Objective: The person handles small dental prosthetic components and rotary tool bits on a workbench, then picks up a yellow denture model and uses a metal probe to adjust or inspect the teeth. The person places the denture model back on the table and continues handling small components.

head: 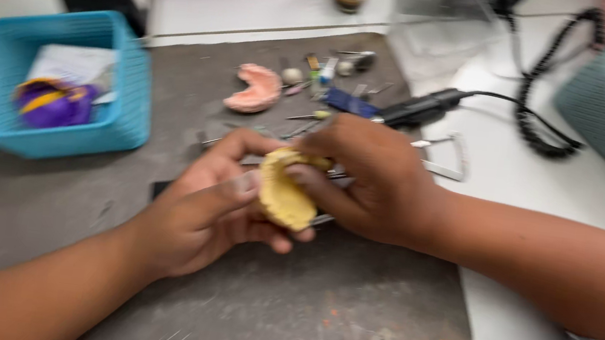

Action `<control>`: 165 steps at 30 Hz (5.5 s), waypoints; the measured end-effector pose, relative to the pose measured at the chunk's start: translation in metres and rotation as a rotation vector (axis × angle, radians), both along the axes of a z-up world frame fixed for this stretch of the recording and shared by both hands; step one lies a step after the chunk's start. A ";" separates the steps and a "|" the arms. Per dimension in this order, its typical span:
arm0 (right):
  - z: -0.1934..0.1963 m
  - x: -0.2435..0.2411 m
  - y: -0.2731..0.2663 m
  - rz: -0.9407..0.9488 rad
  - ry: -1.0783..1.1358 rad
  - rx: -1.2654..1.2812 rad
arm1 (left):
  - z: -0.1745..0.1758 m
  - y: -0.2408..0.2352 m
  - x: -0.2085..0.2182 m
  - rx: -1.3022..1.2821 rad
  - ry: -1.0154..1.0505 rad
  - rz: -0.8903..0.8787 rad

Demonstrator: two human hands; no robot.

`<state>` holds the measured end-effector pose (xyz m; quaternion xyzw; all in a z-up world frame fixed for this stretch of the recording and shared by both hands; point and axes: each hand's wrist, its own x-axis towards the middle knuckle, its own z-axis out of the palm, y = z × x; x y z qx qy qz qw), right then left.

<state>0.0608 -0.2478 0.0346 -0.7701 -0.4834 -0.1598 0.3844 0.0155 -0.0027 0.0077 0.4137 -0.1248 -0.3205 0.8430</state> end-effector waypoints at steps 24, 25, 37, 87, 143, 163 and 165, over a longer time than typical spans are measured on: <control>0.001 -0.004 0.001 -0.047 0.415 -0.024 | 0.000 0.009 0.001 -0.215 0.214 -0.178; 0.001 -0.004 0.001 -0.048 0.401 -0.029 | 0.001 0.009 0.001 -0.206 0.213 -0.179; -0.003 -0.010 0.002 0.074 0.469 0.132 | 0.012 -0.007 -0.010 0.058 -0.233 0.203; 0.003 -0.012 0.001 0.329 0.470 0.055 | 0.008 0.002 -0.016 0.701 -1.044 0.687; 0.036 -0.125 -0.253 -0.820 0.316 0.683 | 0.016 -0.031 -0.036 0.405 -0.967 0.411; 0.029 -0.004 0.016 -0.153 0.079 -0.299 | 0.000 -0.014 -0.007 0.093 -0.263 0.243; 0.013 -0.001 0.016 -0.123 0.091 -0.211 | 0.001 -0.016 -0.009 0.181 -0.264 0.233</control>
